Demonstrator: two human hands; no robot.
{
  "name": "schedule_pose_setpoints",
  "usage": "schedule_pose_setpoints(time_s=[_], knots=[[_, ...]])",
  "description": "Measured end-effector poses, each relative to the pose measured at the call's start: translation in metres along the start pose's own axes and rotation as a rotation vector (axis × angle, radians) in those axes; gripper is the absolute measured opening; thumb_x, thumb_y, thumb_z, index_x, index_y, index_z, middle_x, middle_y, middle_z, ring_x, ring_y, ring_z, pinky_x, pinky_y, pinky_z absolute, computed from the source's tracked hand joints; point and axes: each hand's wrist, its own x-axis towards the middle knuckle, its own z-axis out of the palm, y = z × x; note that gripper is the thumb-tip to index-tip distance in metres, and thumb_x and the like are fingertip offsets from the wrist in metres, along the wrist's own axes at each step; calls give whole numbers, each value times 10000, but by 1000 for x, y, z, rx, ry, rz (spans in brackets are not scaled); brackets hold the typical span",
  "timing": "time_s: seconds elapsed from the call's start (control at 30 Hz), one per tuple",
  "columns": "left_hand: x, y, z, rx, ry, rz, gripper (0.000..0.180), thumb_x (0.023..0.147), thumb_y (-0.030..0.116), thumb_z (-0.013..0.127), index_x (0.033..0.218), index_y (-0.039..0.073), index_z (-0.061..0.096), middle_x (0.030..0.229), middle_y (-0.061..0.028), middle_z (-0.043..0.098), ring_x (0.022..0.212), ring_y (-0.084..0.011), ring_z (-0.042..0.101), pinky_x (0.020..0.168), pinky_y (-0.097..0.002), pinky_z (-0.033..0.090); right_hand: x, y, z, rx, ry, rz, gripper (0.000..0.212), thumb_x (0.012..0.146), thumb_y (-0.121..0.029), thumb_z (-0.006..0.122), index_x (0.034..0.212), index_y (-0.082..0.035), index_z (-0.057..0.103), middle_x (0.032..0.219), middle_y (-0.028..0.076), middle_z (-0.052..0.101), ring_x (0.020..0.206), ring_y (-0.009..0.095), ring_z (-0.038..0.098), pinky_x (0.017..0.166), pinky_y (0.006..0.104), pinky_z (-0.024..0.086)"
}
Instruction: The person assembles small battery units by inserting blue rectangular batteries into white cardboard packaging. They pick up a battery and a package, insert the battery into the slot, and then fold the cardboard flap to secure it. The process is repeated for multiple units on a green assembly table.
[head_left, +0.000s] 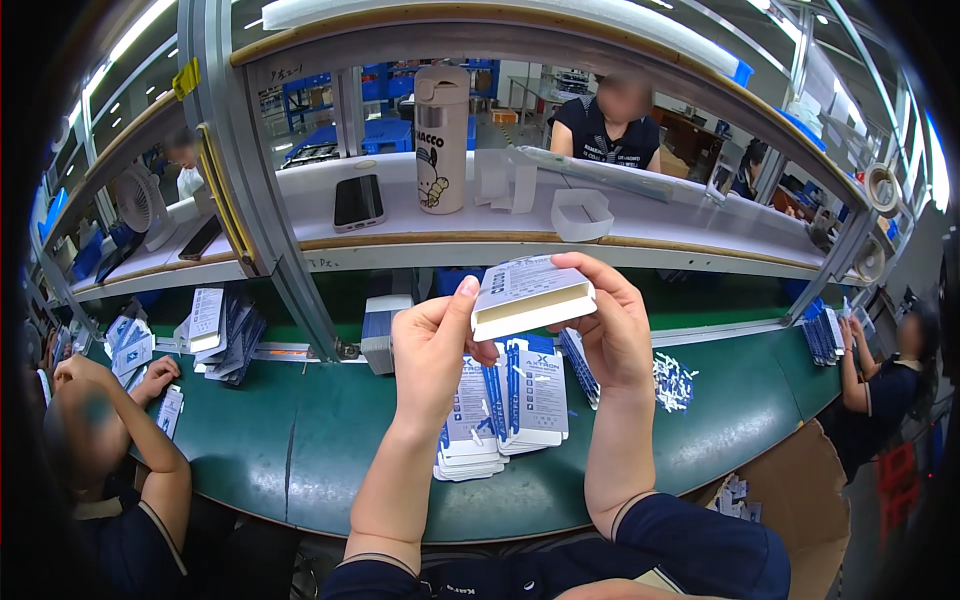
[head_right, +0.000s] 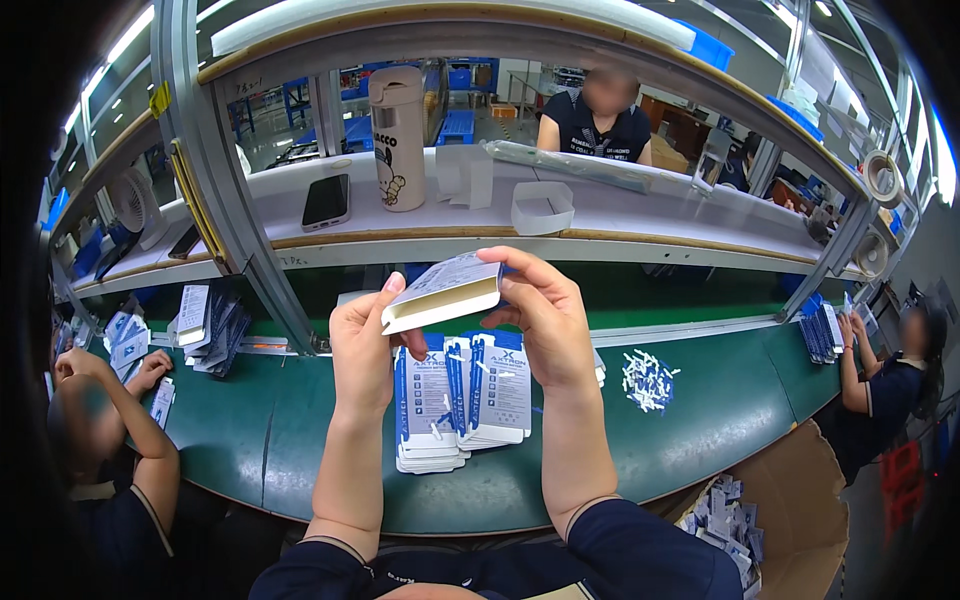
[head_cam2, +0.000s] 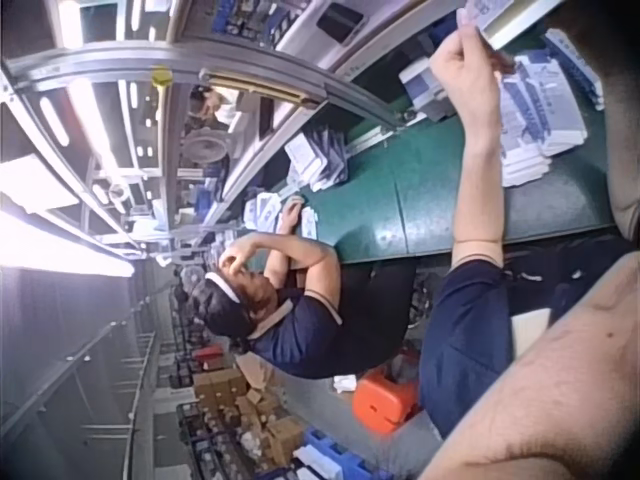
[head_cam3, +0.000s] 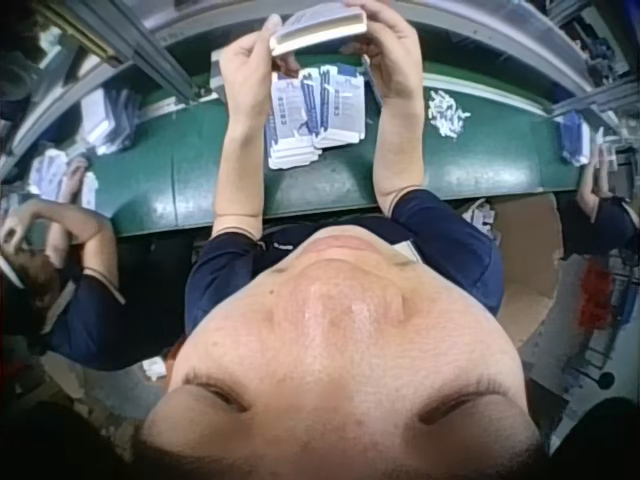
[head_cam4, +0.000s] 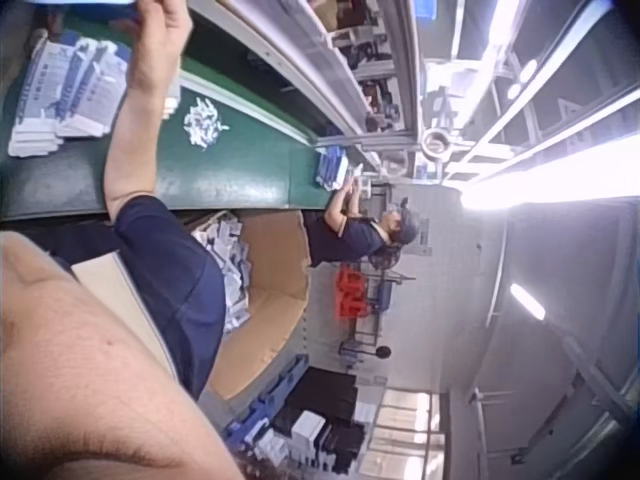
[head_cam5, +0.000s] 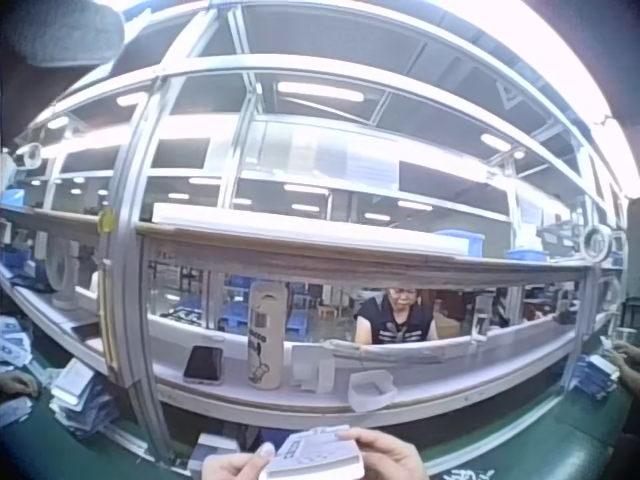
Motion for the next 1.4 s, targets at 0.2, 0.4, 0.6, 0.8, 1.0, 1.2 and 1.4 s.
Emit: schedule_pose_setpoints(time_s=[0.2,0.4,0.6,0.8,1.0,1.2,1.4], knots=[[-1,-1,-1,-29,-47,23,400,967,259,539,706,-23,648,572,-76,601,469,-110,563,454,-232,442,0,2,-2,-59,-12,-37,283,872,-21,462,1094,3,637,1014,114,661,889,159,651,761,287,543],[2,3,-7,31,-216,-48,194,875,137,670,821,-50,660,707,-74,659,643,-98,623,603,-235,521,4,2,-19,1,-235,-76,360,884,-236,398,935,63,593,1109,164,598,963,253,601,869,358,470],[-4,-2,7,404,-217,131,122,801,61,678,798,-60,673,690,-85,678,636,-102,640,592,-230,495,-4,-3,-10,-574,-51,-113,299,766,-172,753,865,-27,511,948,82,576,892,148,558,793,253,446],[-4,-7,19,593,-153,372,122,768,61,663,756,-58,646,642,-132,656,598,-147,653,559,-258,489,-5,5,2,-958,90,-356,512,670,-258,828,976,-33,484,1022,116,549,901,209,552,796,305,454],[3,-24,11,753,-423,406,195,801,143,671,856,-41,637,808,-154,679,739,-296,670,657,-354,523,-12,3,-17,-976,173,-120,615,605,-254,840,1036,-18,470,1076,180,592,958,254,592,823,326,467],[8,-52,3,1315,-766,66,576,782,418,696,1187,21,596,1186,-212,591,1155,-349,528,976,-420,425,-16,0,-88,-1542,192,374,638,559,-350,795,995,32,529,902,222,664,827,349,670,757,371,523],[2,-127,2,1454,-810,47,1041,638,684,698,1418,73,377,1478,-285,251,1388,-422,219,1126,-515,198,8,39,-130,-1696,158,643,738,567,-380,786,1112,50,538,1027,244,656,950,337,657,830,376,533]])
